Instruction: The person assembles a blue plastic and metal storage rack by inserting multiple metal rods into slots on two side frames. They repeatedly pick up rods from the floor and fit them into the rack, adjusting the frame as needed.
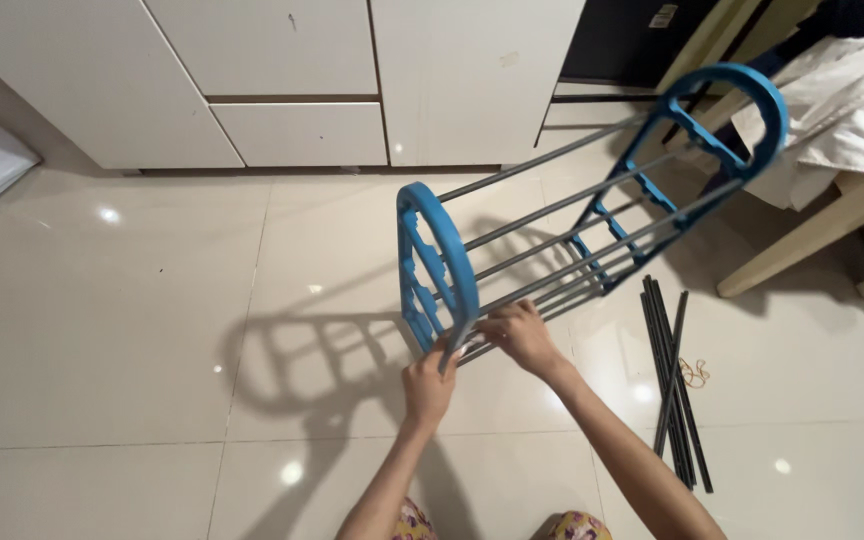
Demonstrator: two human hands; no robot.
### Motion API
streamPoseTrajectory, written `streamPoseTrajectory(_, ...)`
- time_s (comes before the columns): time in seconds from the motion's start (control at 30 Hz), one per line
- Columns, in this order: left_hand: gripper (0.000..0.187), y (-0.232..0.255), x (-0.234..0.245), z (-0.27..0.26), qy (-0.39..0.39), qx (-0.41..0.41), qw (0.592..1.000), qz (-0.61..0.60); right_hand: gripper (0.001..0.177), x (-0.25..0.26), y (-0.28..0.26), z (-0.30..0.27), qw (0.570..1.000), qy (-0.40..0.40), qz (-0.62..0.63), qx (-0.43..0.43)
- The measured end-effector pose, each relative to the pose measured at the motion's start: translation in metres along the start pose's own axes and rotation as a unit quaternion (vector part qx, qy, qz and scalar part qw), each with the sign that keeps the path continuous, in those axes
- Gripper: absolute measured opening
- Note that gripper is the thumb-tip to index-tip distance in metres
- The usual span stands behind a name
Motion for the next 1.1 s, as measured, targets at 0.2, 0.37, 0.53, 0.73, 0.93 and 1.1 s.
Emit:
streamPoseTrajectory(0.2,0.048,0.036,-0.038,-0.009,-0.061,-0.004,0.998,-0.02,0.026,0.016,0.037,-0.038,0.989,0.082,0.03,-0.123)
streamPoseTrajectory(0.37,0.109,0.04,-0.037,-0.003,-0.123,0.067,0.98,-0.138,0.026,0.036,0.034,-0.073,0.907,0.208,0.267,-0.249)
streamPoseTrajectory(0.53,0.12,0.038,-0.002,0.02,-0.113,0.056,0.991,-0.05,0.03,0.058,-0.01,-0.085,0.868,0.252,0.325,-0.279)
streamPoseTrajectory(0.73,0.109,0.068,0.048,0.064,-0.044,-0.034,0.996,-0.068,0.032,0.095,-0.073,-0.072,0.879,0.358,0.256,-0.183)
streamPoseTrajectory(0.93,0.08,0.136,0.092,0.128,0.091,-0.195,0.977,0.003,0.055,0.125,-0.124,-0.046,0.911,0.391,0.116,-0.058)
streamPoseTrajectory(1.1,0.056,0.179,0.092,0.172,-0.069,-0.217,0.971,0.066,0.056,0.138,-0.13,-0.029,0.934,0.336,0.085,-0.093)
Point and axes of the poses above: each hand's wrist, its own z-axis towards the middle knuckle, its own x-axis out of the back of the hand, y = z × x, the point moved 3 cm from there along z, towards the middle knuckle, and after that the axes turned 5 degrees about -x, right-handed, at the moved point
